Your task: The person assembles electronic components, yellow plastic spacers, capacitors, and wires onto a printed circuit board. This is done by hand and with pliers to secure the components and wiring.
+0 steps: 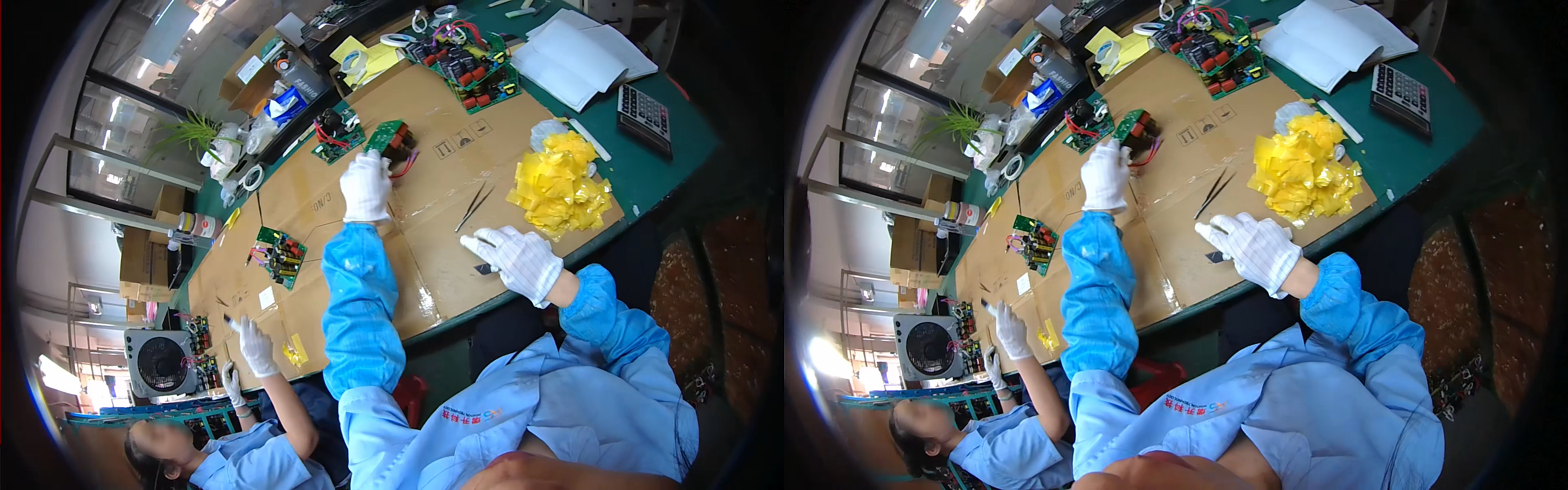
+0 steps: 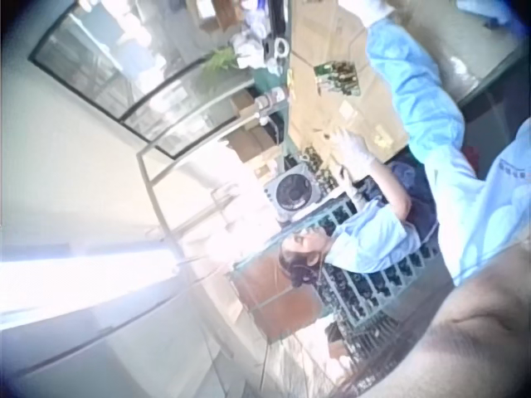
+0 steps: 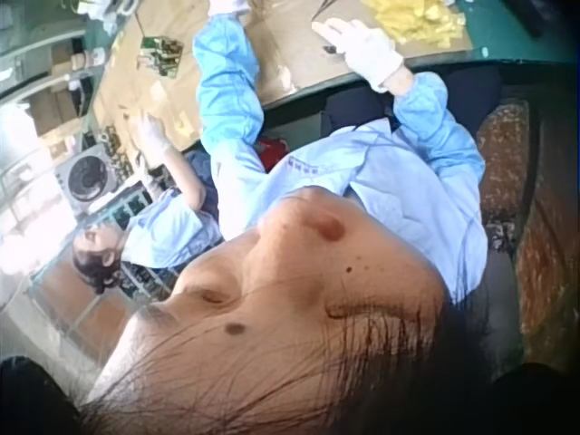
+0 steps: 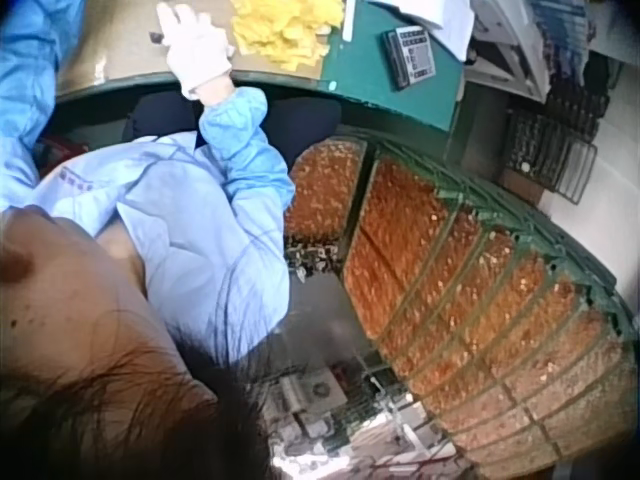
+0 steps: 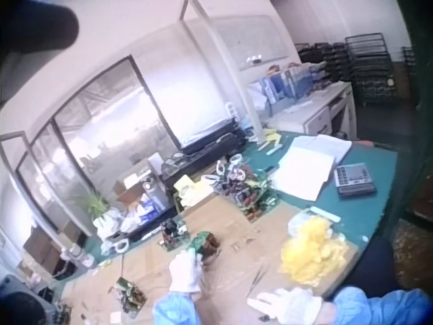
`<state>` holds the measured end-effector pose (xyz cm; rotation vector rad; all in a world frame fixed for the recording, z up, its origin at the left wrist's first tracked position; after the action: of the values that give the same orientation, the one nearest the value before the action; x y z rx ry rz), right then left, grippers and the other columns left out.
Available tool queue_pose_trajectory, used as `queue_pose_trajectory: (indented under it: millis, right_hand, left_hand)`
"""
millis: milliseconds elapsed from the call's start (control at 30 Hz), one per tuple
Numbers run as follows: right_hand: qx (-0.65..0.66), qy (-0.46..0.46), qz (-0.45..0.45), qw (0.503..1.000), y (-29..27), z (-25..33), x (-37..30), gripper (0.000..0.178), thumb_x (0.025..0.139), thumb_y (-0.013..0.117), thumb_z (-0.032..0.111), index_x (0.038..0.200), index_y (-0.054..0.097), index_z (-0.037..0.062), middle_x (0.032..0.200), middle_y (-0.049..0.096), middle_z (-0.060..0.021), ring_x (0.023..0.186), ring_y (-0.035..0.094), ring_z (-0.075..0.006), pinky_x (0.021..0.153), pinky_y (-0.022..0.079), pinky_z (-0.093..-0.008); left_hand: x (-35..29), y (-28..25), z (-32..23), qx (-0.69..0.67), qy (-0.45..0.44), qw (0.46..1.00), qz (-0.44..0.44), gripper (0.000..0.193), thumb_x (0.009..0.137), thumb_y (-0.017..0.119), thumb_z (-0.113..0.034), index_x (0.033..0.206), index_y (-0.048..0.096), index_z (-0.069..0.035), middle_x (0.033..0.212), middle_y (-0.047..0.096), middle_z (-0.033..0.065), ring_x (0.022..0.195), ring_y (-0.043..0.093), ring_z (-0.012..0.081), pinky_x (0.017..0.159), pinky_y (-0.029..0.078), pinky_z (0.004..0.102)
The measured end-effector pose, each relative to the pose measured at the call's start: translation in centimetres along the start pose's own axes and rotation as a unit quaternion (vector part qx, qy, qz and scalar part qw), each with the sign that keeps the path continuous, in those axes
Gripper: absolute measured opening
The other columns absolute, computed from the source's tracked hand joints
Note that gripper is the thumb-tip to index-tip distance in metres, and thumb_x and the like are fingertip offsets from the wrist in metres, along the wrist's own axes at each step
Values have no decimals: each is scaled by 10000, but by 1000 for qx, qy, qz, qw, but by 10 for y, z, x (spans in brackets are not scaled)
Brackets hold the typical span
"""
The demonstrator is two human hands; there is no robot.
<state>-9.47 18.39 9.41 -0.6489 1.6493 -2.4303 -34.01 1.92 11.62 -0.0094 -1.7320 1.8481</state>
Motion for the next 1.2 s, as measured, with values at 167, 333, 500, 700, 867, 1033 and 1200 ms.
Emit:
queue_pose_trajectory:
  millis: [167, 333, 500, 700, 867, 1033, 1200]
  right_hand:
    - [25, -35, -1, 999, 23, -14, 1, 503, 845, 595, 127, 1347, 569, 147, 1176, 605, -69, 1065, 598, -260, 865, 520, -398]
    - [-8, 65, 3, 998, 33, -48, 43, 387, 891, 543, 139, 1275, 587, 114, 1166, 631, -72, 1145, 590, -276, 946, 469, -435]
    - [28, 100, -121, 987, 12, -53, 29, 501, 851, 555, 59, 1350, 563, 106, 1275, 620, -144, 1189, 574, -331, 1013, 451, -456]
    - [194, 106, -110, 969, -13, -38, 4, 441, 898, 562, 79, 1338, 581, 77, 1082, 691, -131, 906, 667, -300, 814, 544, -370]
    - [400, 176, -84, 895, -17, -45, -11, 309, 1017, 558, 242, 1270, 607, 72, 925, 671, -87, 712, 624, -186, 682, 516, -303]
    - [289, 190, 2, 939, 13, -44, -29, 328, 970, 612, 322, 1172, 606, 64, 977, 715, -126, 850, 702, -304, 738, 545, -407]
    - [192, 124, 138, 964, 3, -16, -26, 322, 957, 585, 256, 1267, 580, 169, 1004, 713, -101, 898, 694, -304, 737, 550, -406]
  left_hand:
    - [-16, -35, 21, -115, -85, 988, -60, 182, 948, 602, -185, 1006, 726, -65, 883, 717, 179, 825, 696, 340, 728, 525, 441]
    - [-91, -30, 79, -510, -173, 840, -58, 200, 957, 578, -131, 968, 704, 23, 705, 612, 16, 681, 561, 82, 618, 479, 272]
    - [-187, -32, 41, -693, -333, 635, 70, 198, 946, 502, -56, 1005, 683, -4, 815, 621, -28, 611, 449, 1, 502, 326, 167]
    - [-254, -17, 4, -747, -349, 566, 22, 273, 968, 561, -147, 1166, 650, 18, 960, 685, -1, 763, 597, 47, 659, 471, 170]
    - [-259, -56, -16, -341, -224, 913, 1, 230, 903, 675, -62, 1126, 693, -8, 928, 716, 85, 869, 679, 256, 806, 523, 368]
    - [-250, -112, -42, -269, -189, 932, -155, 239, 884, 593, 46, 1086, 702, -20, 1035, 702, 129, 979, 657, 288, 883, 515, 390]
    - [-259, -139, -115, -209, 86, 962, -152, 414, 840, 683, -166, 1246, 655, -87, 1190, 643, 105, 1043, 660, 293, 904, 511, 411]
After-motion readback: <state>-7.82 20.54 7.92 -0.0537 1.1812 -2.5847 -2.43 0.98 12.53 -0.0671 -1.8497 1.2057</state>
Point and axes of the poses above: each hand's wrist, its own x-axis towards the middle knuckle, its own y-axis out of the palm, z = x × y, the point moved 7 cm from there along x, towards the middle knuckle
